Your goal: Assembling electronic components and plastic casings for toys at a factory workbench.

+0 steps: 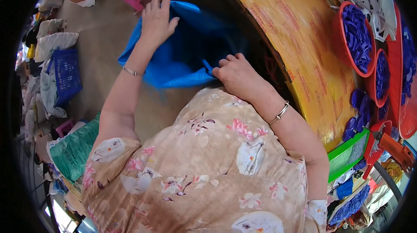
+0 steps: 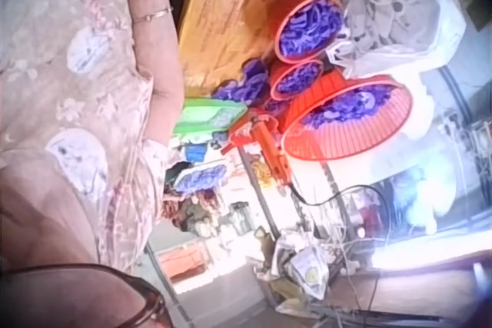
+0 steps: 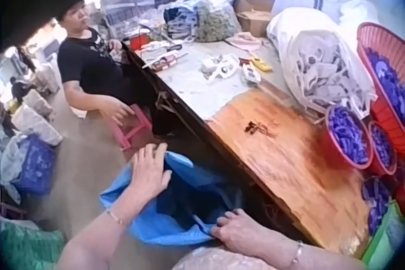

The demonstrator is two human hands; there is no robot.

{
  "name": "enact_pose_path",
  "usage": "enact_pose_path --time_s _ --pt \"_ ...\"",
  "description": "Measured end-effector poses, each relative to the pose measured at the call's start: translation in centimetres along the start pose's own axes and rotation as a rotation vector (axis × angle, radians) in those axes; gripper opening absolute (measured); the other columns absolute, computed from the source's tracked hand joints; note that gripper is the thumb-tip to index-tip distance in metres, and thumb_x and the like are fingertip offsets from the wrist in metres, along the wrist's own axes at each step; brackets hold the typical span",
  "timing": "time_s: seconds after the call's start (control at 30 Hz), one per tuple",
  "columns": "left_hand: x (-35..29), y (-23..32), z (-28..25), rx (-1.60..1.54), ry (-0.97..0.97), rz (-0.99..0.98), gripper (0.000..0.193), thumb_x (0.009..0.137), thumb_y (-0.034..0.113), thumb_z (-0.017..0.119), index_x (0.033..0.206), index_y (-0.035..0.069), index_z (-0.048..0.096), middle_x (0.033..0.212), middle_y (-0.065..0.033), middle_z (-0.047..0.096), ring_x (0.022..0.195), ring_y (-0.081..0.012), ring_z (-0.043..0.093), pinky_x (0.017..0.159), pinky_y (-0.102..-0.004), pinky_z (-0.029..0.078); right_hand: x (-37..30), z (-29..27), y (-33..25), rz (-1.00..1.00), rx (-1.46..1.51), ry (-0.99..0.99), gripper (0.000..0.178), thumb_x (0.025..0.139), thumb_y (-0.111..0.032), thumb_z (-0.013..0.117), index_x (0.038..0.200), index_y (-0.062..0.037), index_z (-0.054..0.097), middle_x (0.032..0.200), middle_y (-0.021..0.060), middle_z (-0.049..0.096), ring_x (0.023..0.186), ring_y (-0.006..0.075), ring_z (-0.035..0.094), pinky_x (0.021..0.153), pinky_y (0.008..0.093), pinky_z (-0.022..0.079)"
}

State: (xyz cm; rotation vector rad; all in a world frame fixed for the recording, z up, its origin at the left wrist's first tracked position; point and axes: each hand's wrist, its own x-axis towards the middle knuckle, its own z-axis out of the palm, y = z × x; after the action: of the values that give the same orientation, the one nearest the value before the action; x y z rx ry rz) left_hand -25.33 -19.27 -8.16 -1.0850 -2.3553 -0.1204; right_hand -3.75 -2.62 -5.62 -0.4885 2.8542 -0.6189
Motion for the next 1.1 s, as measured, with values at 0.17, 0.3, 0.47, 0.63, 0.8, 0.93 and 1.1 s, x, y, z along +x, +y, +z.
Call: enact_pose_path --time_s 0.17,0.3,0.47,0.63,0.8,0.93,1.1 --pt "-5.5 3.9 -0.7 -0.567 -1.038 0.009 0.039 0.080 0.018 0.057 0.116 0.003 0.057 0.107 -0.0238 0.058 0.099 -0.0367 0.057 0.088 -0.0426 0.046 0.2 1.1 0.4 0.054 -0.038 0.045 0.012 0.075 -0.008 0.060 0.086 -0.0092 0.064 0.084 0.0077 0.057 0.090 0.0252 0.053 0.083 0.0400 0.040" --pt "-8.4 6.3 1.0 -0.933 -1.342 0.071 0.038 0.080 0.014 0.051 0.115 0.002 0.059 0.111 -0.0241 0.059 0.105 -0.0366 0.056 0.090 -0.0411 0.045 0.0 1.0 0.3 0.089 -0.003 0.039 0.020 0.074 -0.006 0.059 0.093 -0.0078 0.065 0.093 0.0091 0.058 0.099 0.0263 0.052 0.089 0.0419 0.040" --pt "-7.2 7.5 1.2 -0.811 -1.326 0.018 0.033 0.079 0.011 0.049 0.107 0.002 0.064 0.107 -0.0235 0.062 0.103 -0.0364 0.058 0.090 -0.0416 0.046 -0.5 0.1 0.6 0.076 0.083 0.254 0.037 0.070 -0.002 0.061 0.107 -0.0039 0.062 0.108 0.0130 0.056 0.114 0.0303 0.046 0.098 0.0431 0.038" --pt "-5.8 6.9 0.5 -0.655 -1.126 -0.146 0.027 0.078 0.008 0.048 0.098 -0.001 0.064 0.102 -0.0229 0.063 0.099 -0.0372 0.059 0.087 -0.0430 0.046 -1.7 -1.1 0.5 0.142 0.200 0.269 0.034 0.072 -0.002 0.061 0.107 -0.0017 0.060 0.105 0.0138 0.057 0.106 0.0312 0.050 0.091 0.0390 0.043" --pt "-5.1 6.1 -1.3 -0.692 -0.956 -0.161 0.025 0.082 0.009 0.046 0.100 -0.002 0.061 0.101 -0.0226 0.062 0.098 -0.0374 0.058 0.086 -0.0424 0.046 -3.6 -3.5 -0.4 0.173 0.373 0.243 0.029 0.076 -0.004 0.062 0.104 0.0005 0.059 0.097 0.0159 0.058 0.093 0.0322 0.055 0.081 0.0378 0.047" --pt "-4.9 6.7 -2.7 -0.755 -0.928 -0.162 0.023 0.083 0.009 0.049 0.100 -0.003 0.060 0.100 -0.0221 0.062 0.096 -0.0372 0.058 0.084 -0.0413 0.046 -5.8 -5.6 -1.7 0.116 0.510 0.209 0.022 0.081 -0.007 0.061 0.101 0.0008 0.060 0.089 0.0166 0.059 0.088 0.0329 0.057 0.077 0.0382 0.047" --pt "-3.5 8.2 -5.7 -0.824 -0.874 -0.083 0.022 0.084 0.010 0.052 0.101 -0.002 0.059 0.097 -0.0209 0.061 0.092 -0.0359 0.059 0.081 -0.0394 0.047 -9.9 -6.3 -2.6 0.085 0.664 0.140 0.020 0.082 -0.008 0.061 0.100 0.0013 0.060 0.097 0.0148 0.060 0.093 0.0316 0.057 0.081 0.0374 0.046"
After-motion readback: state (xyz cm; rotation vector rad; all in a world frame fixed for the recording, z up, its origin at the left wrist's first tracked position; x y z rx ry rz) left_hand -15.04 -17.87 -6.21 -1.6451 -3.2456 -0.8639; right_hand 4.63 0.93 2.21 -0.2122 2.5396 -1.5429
